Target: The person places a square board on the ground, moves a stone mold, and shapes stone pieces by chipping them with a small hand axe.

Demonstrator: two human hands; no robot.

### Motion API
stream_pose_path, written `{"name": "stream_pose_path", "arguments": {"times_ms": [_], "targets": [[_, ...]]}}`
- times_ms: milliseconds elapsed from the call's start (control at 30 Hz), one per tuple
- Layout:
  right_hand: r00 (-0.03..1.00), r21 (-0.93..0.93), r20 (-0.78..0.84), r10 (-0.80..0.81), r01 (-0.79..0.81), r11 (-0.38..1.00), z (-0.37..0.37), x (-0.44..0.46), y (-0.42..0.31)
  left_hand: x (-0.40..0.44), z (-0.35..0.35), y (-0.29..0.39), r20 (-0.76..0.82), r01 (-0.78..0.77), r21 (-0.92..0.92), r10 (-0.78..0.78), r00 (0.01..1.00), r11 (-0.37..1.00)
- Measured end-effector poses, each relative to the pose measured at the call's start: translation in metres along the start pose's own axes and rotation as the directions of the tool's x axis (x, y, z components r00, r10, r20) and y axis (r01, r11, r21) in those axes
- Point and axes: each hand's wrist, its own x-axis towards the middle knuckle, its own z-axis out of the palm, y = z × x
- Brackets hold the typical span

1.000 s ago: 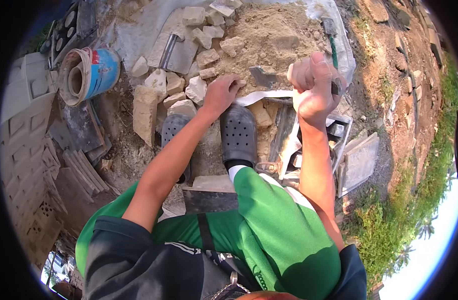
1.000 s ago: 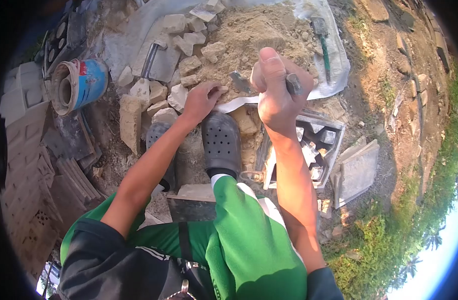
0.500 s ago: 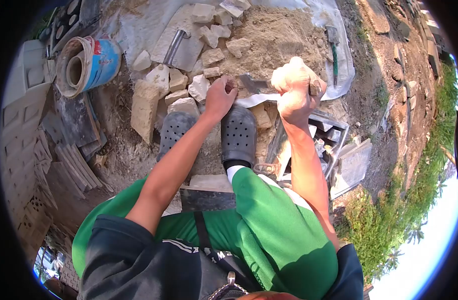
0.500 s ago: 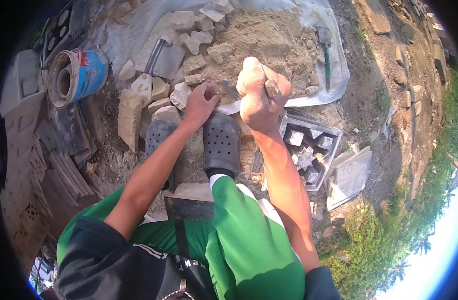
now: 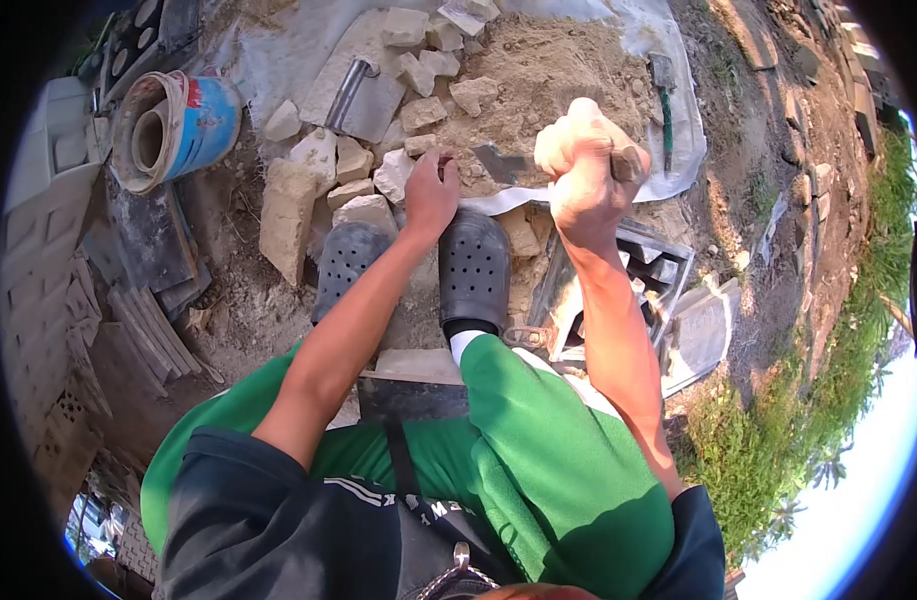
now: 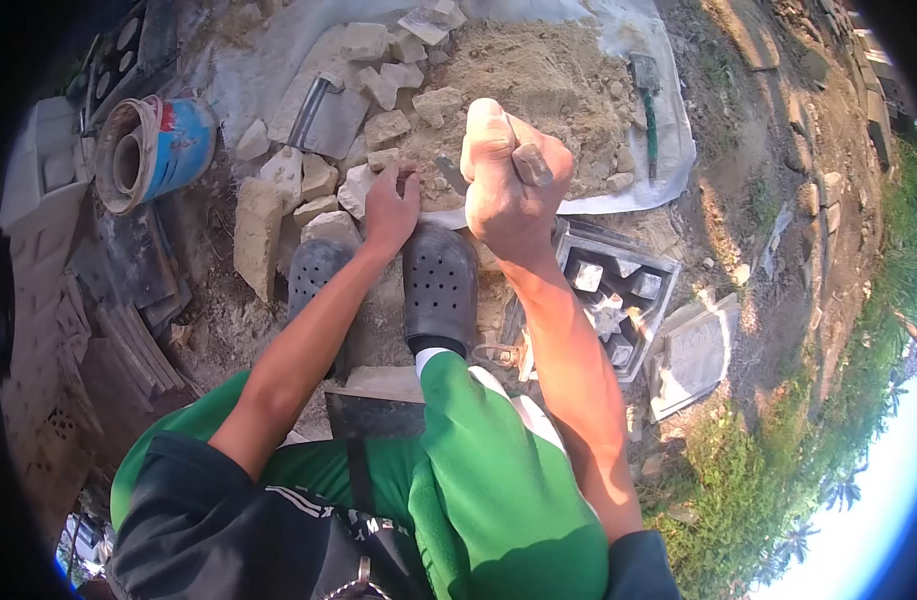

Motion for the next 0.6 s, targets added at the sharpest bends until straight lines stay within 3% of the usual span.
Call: {"name": "stream_pose_path", "arguments": {"times_ms": [100, 133, 200, 267, 300, 333, 400, 467, 600], "targets": [[0.991, 0.387, -0.135, 0.022, 0.033, 0.921, -0.007, 0.011, -0.05, -0.003, 0.0, -0.003, 0.004, 0.053, -0.012, -0.053, 0.999, 0.999], [0.988, 0.244, -0.134, 0.082, -0.048, 0.969, -0.004, 0.01, -0.068, -0.002, -0.001, -0.003, -0.007, 0.03, 0.034, -0.029, 1.0, 0.999], [0.998, 0.285, -0.059, -0.007, 0.023, 0.958, -0.005, 0.003, -0.055, 0.0, -0.001, -0.002, -0.014, 0.001, 0.08, 0.0, 1.0, 0.997], [0.995, 0.082, -0.1, -0.005, 0.013, 0.997, 0.005, -0.007, -0.025, 0.0, 0.0, -0.004, -0.011, 0.029, 0.093, -0.028, 1.0, 0.995], [0.994, -0.082, -0.01, -0.108, 0.107, 0.991, 0.002, -0.012, 0.011, 0.001, 0.001, -0.005, -0.01, 0.03, 0.094, -0.03, 1.0, 0.995], [0.995, -0.237, 0.026, -0.094, 0.098, 0.967, -0.003, -0.018, 0.038, 0.002, 0.002, -0.007, -0.008, 0.054, 0.049, -0.054, 0.999, 0.997], [0.99, 0.068, -0.091, 0.112, -0.106, 0.992, -0.002, -0.007, 0.019, -0.001, 0.001, -0.005, -0.011, 0.082, 0.002, -0.082, 0.997, 0.997], [0.989, 0.235, -0.091, 0.115, -0.09, 0.968, -0.008, 0.0, 0.01, -0.005, -0.001, 0.002, -0.007, 0.006, 0.094, -0.006, 1.0, 0.996], [0.991, 0.175, -0.127, -0.047, 0.069, 0.982, -0.001, 0.0, -0.036, -0.008, 0.002, 0.002, 0.021, 0.043, 0.0, -0.043, 0.999, 0.999]]}}
